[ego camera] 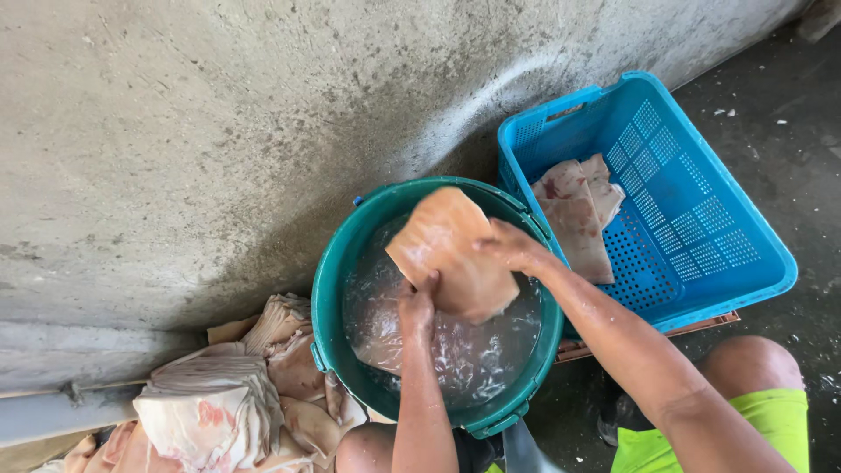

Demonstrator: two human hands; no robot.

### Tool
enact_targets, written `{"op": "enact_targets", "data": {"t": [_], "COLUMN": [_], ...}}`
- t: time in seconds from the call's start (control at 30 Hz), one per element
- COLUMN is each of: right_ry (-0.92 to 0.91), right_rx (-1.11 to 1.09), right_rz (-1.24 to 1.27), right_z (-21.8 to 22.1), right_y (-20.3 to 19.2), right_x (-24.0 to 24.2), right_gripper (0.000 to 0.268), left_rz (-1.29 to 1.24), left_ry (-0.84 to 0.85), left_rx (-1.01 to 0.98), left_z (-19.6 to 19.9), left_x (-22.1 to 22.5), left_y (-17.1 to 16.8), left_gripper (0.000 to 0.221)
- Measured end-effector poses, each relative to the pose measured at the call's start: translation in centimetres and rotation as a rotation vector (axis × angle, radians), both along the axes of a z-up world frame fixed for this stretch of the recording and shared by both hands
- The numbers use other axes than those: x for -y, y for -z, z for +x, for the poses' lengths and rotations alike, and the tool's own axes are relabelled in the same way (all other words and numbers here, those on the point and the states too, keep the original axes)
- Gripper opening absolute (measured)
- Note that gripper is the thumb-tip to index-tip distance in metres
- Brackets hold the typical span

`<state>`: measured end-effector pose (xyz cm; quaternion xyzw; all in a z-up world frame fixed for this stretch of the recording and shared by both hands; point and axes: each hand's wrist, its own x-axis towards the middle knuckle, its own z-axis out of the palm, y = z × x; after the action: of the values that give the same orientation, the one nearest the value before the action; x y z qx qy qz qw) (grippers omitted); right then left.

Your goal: The person washes large pieces of raw meat by hand in a green bucket of water, then places the cleaned pieces into a blue basket. The person repeats this process for multiple pieces throughout the clip.

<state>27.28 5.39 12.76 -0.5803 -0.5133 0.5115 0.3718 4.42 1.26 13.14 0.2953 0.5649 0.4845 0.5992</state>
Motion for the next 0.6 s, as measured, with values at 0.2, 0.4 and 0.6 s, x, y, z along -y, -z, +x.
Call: {"op": "enact_targets", "data": {"t": [0.2,0.4,0.6], "right_ry": [-0.023,0.071,0.315], "right_rx": [0.140,0.034,-0.183], "right_rz": [-0.215,0.031,0.156], "right_z": [0.3,2.4,8.3], "right_y": [0.6,-3.1,-7.2], "right_x": [0.9,0.9,1.3], "right_gripper": [0.060,0.066,0.051], "left_rz": [0.040,0.167,0.368], "left_ry": [0.044,0.085,0.188], "left_rx": [-0.284,-0.338,-0.248], "left_z": [0.0,1.0,7.5], "left_x": [0.2,-1.4,-2.3], "left_y": [-1.5,-5.4,-11.4], "left_gripper": [0.037,0.028,0.030]}}
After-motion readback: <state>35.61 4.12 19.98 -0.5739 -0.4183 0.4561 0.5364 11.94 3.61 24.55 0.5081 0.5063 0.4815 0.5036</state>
